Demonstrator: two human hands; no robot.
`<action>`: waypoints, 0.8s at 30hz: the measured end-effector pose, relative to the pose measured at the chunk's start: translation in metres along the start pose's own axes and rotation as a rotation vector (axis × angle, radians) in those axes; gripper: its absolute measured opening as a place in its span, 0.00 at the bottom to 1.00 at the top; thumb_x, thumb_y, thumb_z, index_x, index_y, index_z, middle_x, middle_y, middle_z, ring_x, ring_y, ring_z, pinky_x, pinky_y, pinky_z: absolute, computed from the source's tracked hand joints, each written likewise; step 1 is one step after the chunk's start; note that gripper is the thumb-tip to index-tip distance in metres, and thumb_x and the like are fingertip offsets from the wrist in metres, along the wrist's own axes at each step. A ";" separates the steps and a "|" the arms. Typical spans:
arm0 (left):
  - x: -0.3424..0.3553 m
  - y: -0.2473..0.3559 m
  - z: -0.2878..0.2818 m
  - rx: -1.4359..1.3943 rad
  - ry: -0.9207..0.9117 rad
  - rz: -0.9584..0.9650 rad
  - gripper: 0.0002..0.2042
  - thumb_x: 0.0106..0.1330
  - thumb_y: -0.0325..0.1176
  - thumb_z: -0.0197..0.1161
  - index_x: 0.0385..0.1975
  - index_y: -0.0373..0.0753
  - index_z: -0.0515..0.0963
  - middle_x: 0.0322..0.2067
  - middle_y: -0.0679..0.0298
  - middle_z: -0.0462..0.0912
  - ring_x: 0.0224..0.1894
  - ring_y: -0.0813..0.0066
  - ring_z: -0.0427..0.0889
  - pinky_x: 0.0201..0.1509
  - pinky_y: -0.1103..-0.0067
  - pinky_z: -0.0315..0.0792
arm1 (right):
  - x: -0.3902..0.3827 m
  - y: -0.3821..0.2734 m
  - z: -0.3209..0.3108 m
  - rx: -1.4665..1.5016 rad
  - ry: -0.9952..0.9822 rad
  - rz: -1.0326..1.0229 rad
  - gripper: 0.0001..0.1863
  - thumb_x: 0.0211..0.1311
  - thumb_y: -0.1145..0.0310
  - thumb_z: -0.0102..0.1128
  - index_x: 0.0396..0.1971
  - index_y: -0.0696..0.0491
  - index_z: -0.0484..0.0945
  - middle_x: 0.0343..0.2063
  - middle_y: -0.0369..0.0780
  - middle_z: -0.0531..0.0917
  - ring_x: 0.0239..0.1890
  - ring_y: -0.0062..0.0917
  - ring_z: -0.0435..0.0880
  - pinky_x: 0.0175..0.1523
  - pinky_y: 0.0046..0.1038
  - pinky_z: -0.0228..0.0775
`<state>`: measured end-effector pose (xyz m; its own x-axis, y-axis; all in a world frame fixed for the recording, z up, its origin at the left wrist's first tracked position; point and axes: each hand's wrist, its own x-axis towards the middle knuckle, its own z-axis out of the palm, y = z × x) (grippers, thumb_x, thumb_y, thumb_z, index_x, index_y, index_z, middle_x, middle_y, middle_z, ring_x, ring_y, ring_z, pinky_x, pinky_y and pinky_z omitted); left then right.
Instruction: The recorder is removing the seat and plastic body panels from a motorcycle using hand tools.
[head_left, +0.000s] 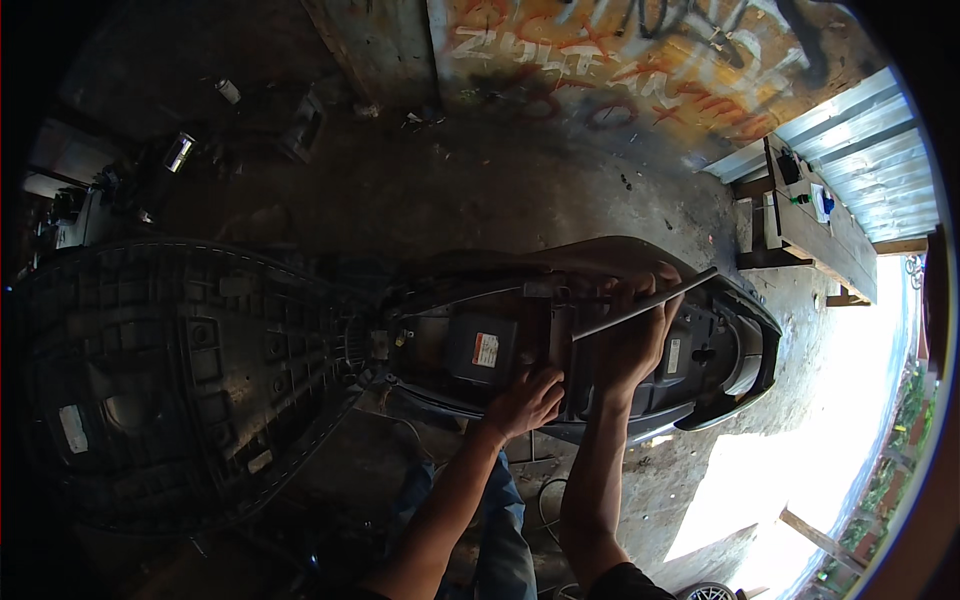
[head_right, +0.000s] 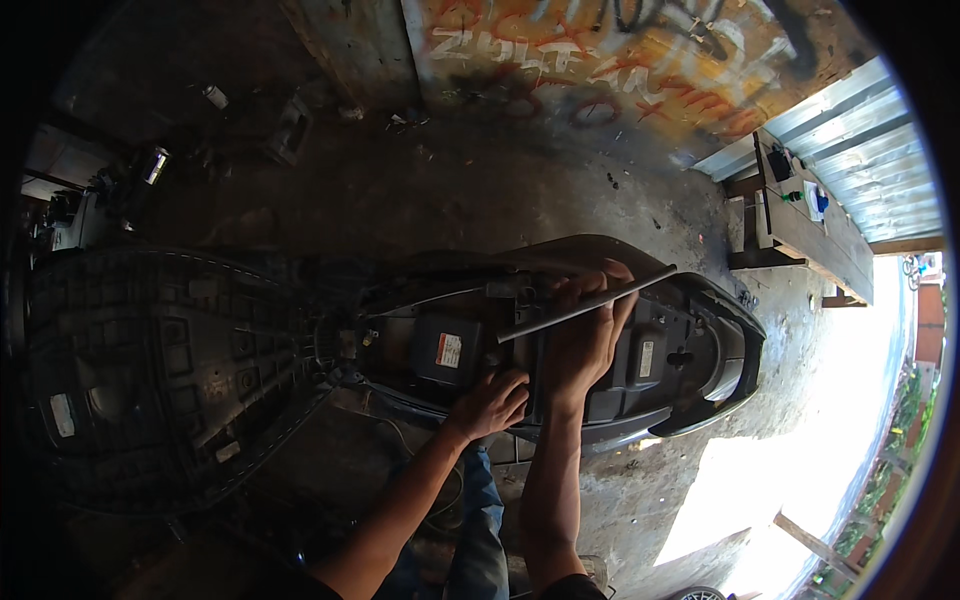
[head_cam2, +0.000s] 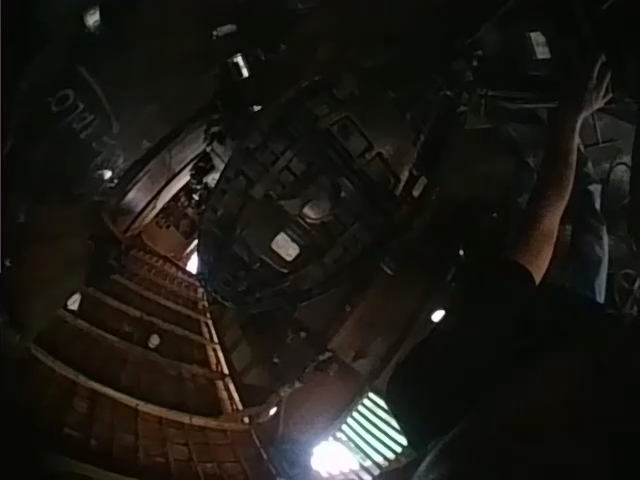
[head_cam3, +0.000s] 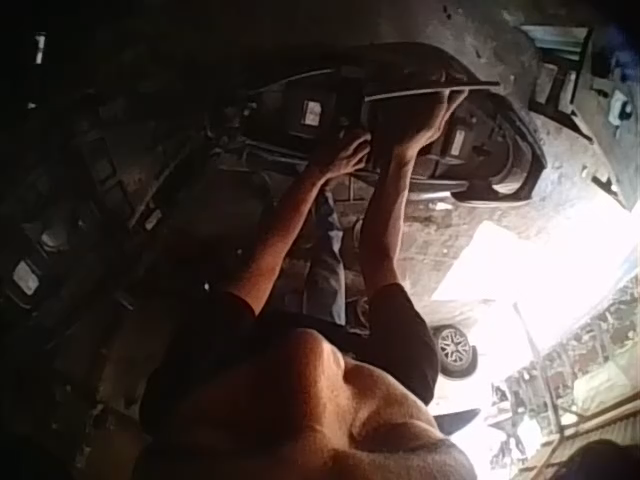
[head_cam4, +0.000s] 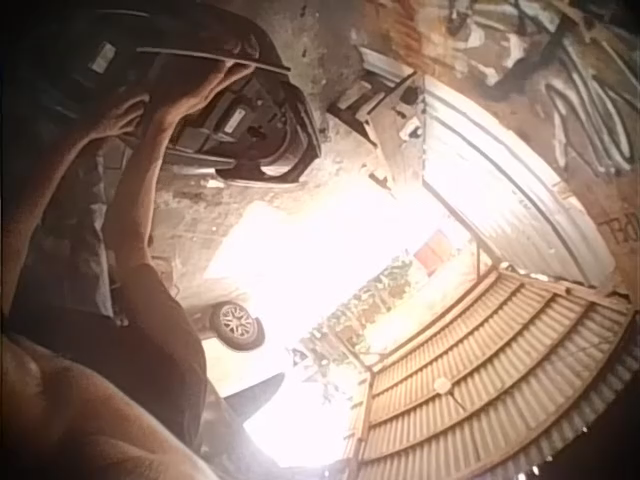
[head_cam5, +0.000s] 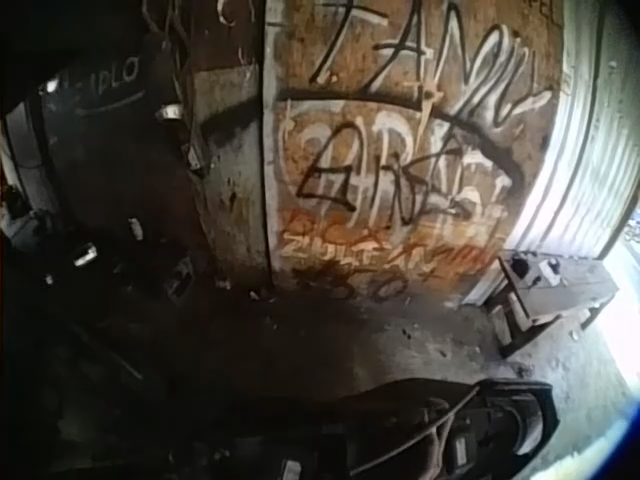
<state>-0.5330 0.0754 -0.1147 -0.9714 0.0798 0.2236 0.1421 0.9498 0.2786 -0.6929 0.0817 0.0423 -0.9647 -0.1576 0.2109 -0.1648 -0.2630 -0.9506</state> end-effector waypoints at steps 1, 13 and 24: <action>0.000 0.001 0.001 -0.009 -0.003 0.002 0.14 0.62 0.46 0.62 0.36 0.43 0.76 0.48 0.65 0.73 0.59 0.73 0.70 0.62 0.64 0.66 | -0.003 -0.001 0.004 0.003 -0.001 -0.003 0.26 0.77 0.50 0.44 0.56 0.59 0.68 0.30 0.37 0.74 0.33 0.19 0.73 0.43 0.22 0.67; 0.000 0.003 0.002 0.074 -0.028 0.060 0.14 0.63 0.48 0.60 0.36 0.43 0.77 0.48 0.66 0.74 0.60 0.72 0.69 0.61 0.63 0.66 | 0.012 0.010 -0.043 0.250 -0.310 0.344 0.31 0.78 0.48 0.41 0.15 0.52 0.68 0.13 0.29 0.62 0.17 0.16 0.58 0.36 0.20 0.60; -0.003 0.001 0.007 0.155 0.035 0.052 0.16 0.63 0.52 0.57 0.35 0.45 0.79 0.45 0.71 0.74 0.61 0.71 0.65 0.62 0.55 0.67 | -0.015 -0.005 0.026 0.296 0.224 -0.097 0.23 0.72 0.48 0.49 0.35 0.56 0.78 0.34 0.39 0.72 0.38 0.23 0.69 0.42 0.32 0.63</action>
<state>-0.5307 0.0783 -0.1216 -0.9559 0.1218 0.2671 0.1582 0.9802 0.1191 -0.6723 0.0606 0.0499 -0.9739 0.0846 0.2105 -0.2226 -0.5354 -0.8147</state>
